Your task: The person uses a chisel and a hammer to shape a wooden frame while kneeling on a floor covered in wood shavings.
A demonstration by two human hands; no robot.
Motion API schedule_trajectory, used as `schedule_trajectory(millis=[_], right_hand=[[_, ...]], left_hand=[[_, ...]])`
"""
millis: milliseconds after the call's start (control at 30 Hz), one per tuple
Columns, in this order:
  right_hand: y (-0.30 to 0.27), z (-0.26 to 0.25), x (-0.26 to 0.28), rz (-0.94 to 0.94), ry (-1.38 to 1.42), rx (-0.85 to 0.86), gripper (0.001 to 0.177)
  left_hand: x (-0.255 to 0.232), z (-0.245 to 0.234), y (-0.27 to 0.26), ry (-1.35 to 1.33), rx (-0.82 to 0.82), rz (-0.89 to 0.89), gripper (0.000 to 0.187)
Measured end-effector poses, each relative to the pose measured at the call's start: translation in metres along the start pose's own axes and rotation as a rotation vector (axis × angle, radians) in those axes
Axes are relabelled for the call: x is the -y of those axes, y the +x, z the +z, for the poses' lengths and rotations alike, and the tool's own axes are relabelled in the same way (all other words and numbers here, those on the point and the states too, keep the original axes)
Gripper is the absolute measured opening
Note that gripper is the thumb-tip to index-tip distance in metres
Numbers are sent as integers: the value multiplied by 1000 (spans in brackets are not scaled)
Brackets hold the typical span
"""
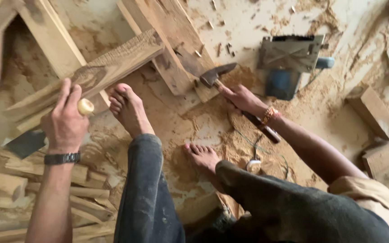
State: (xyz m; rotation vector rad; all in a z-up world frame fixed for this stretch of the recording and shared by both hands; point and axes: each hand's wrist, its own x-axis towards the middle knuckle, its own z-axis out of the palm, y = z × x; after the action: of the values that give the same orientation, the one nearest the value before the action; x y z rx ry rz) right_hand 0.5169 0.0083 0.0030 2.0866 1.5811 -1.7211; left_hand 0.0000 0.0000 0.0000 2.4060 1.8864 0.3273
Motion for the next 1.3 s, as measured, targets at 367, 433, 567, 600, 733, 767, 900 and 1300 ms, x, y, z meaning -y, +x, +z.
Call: schedule_trajectory(millis=[367, 433, 567, 600, 733, 767, 900, 1300], right_hand=[[-1, -5, 11, 82, 39, 22, 66], [-1, -5, 10, 78, 40, 28, 65], [3, -3, 12, 115, 16, 27, 63], [5, -5, 13, 142, -1, 14, 65], [-3, -5, 5, 67, 57, 39, 60], [-2, -4, 7, 54, 60, 40, 61], [0, -5, 13, 97, 75, 24, 59], [-1, -3, 7, 57, 150, 77, 53]], left_hand=[[20, -37, 26, -18, 287, -143, 78], [19, -41, 20, 31, 289, -118, 79], [6, -70, 17, 114, 149, 15, 79], [1, -81, 24, 95, 107, 25, 67], [-24, -124, 34, -190, -197, 37, 26], [-33, -129, 36, -399, -313, 24, 23], [-82, -107, 69, -1384, -728, 39, 20], [-166, -9, 152, -1824, -747, -86, 26]])
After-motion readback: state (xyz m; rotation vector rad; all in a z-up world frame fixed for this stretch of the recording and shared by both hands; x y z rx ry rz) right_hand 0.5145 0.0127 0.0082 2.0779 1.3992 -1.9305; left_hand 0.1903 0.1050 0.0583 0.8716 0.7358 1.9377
